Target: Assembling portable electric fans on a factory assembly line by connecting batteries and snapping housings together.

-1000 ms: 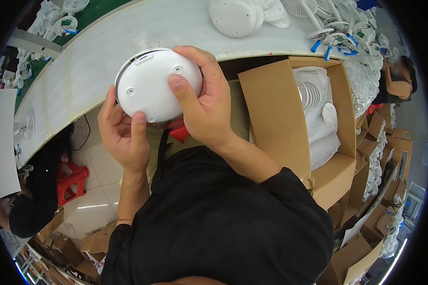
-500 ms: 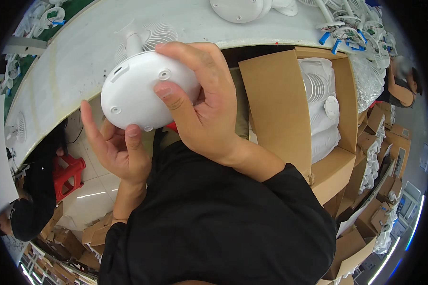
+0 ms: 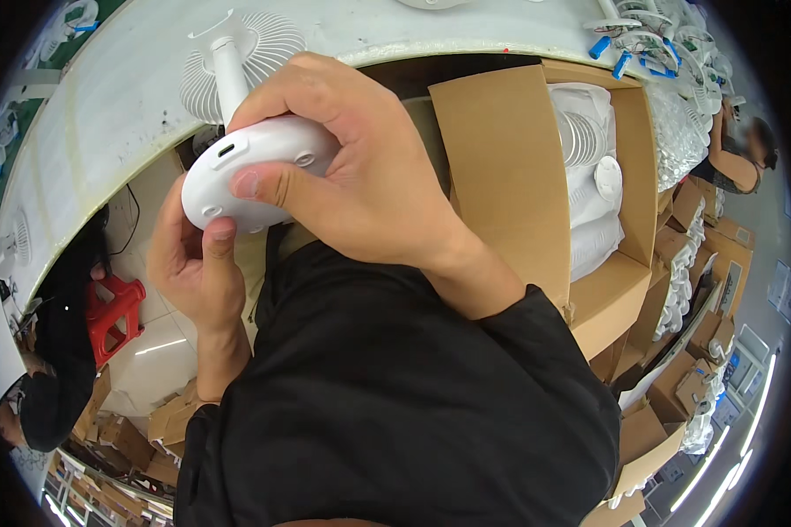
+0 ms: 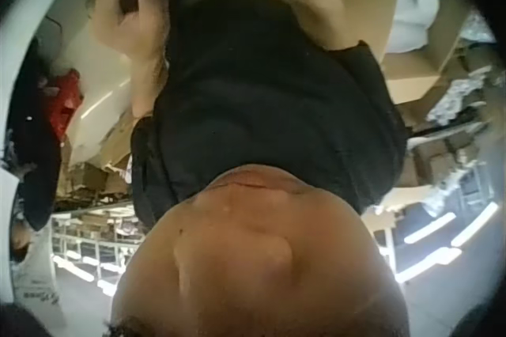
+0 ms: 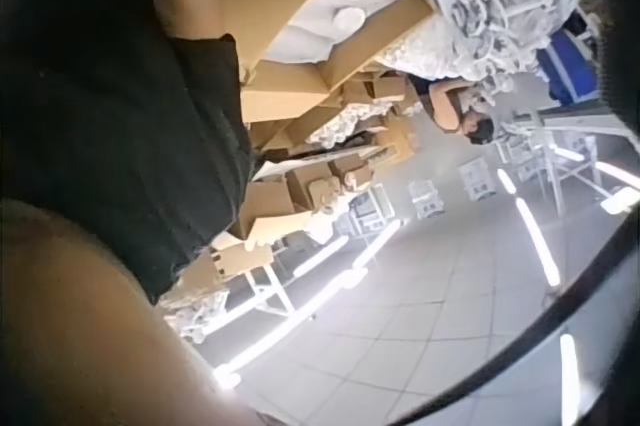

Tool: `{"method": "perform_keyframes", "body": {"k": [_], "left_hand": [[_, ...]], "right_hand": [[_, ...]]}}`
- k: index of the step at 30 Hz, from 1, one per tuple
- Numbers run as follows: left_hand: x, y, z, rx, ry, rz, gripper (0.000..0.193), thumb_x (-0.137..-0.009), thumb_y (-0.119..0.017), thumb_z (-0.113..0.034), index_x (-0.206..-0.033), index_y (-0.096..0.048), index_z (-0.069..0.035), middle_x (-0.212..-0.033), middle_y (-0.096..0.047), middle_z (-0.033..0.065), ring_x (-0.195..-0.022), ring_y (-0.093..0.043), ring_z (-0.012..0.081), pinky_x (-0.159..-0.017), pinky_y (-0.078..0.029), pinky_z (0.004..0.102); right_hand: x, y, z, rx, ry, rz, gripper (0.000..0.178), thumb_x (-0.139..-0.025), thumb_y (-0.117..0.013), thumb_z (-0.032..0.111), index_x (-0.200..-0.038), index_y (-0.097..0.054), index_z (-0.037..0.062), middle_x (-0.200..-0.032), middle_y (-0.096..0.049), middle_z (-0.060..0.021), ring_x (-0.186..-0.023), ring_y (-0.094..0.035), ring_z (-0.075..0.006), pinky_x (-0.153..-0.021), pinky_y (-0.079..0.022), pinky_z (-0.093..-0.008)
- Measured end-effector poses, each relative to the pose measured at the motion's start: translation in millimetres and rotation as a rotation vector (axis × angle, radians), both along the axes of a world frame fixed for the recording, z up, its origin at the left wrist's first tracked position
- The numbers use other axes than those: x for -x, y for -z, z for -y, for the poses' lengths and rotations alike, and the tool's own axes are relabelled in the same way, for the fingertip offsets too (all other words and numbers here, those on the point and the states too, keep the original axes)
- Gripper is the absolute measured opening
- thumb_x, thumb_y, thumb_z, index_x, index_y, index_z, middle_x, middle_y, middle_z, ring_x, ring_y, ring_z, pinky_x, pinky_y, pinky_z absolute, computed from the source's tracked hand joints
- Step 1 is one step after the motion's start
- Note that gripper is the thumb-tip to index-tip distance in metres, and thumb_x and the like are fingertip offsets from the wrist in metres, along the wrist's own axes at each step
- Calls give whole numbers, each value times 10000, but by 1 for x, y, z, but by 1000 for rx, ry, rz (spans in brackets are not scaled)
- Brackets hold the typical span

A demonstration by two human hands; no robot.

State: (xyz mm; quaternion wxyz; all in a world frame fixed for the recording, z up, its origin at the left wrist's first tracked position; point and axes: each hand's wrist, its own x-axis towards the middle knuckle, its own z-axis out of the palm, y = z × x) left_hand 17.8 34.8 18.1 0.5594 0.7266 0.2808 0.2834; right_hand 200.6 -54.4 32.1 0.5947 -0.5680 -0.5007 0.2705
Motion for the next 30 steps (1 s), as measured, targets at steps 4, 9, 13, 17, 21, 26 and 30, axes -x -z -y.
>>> {"method": "perform_keyframes", "body": {"k": [4, 9, 13, 17, 21, 26, 30], "left_hand": [[-22, 3, 0, 309, -187, 240, 367, -1006, -459, -330, -1040, -609, 3, -974, -638, 97, -879, -570, 177, -784, -459, 301], [-54, 28, -42, 637, -180, 799, 392, -1035, -291, -273, -771, -513, -88, -722, -551, 62, -674, -484, 160, -649, -394, 283], [-62, 12, -53, 203, -231, 833, 436, -1042, -281, -290, -706, -479, -95, -612, -513, 55, -581, -439, 151, -588, -370, 280], [-61, -2, -38, -12, -108, 834, 442, -1041, -263, -301, -713, -477, -97, -571, -467, 49, -572, -442, 159, -576, -366, 278], [-49, -12, -27, -261, -74, 666, 455, -1045, -245, -326, -731, -480, -95, -563, -461, 51, -574, -444, 159, -574, -365, 277], [-31, -7, -27, -448, -66, 505, 468, -1045, -258, -334, -773, -533, -71, -586, -486, 50, -567, -439, 155, -569, -371, 268], [-35, 3, -34, -312, -135, 559, 464, -1037, -294, -315, -780, -577, -52, -603, -497, 44, -559, -430, 151, -567, -373, 258]], "right_hand": [[7, 20, -7, -173, 38, 61, 428, -728, -759, 86, -1124, -606, 36, -1069, -532, -90, -869, -501, -174, -749, -417, -254], [40, 41, -23, -382, 161, 33, 270, -801, -715, 91, -1066, -668, 70, -1010, -547, -68, -877, -515, -190, -782, -428, -266], [38, 49, -8, -158, -53, -183, 380, -879, -667, 126, -1251, -610, 76, -1091, -545, -90, -952, -505, -192, -873, -406, -252], [35, 17, -5, 40, -205, -355, 565, -900, -640, 158, -1413, -437, 40, -1339, -435, -129, -1188, -450, -228, -1021, -342, -310], [36, 18, -7, 104, -363, -624, 634, -918, -626, 155, -1484, -361, 48, -1451, -367, -149, -1267, -426, -248, -1064, -334, -319], [55, 31, -9, 24, -476, -847, 699, -912, -637, 155, -1514, -296, 57, -1511, -312, -151, -1315, -390, -262, -1094, -310, -341], [61, 52, -14, -87, -493, -824, 769, -888, -663, 156, -1525, -249, 36, -1532, -295, -153, -1363, -356, -264, -1123, -284, -361]]}}
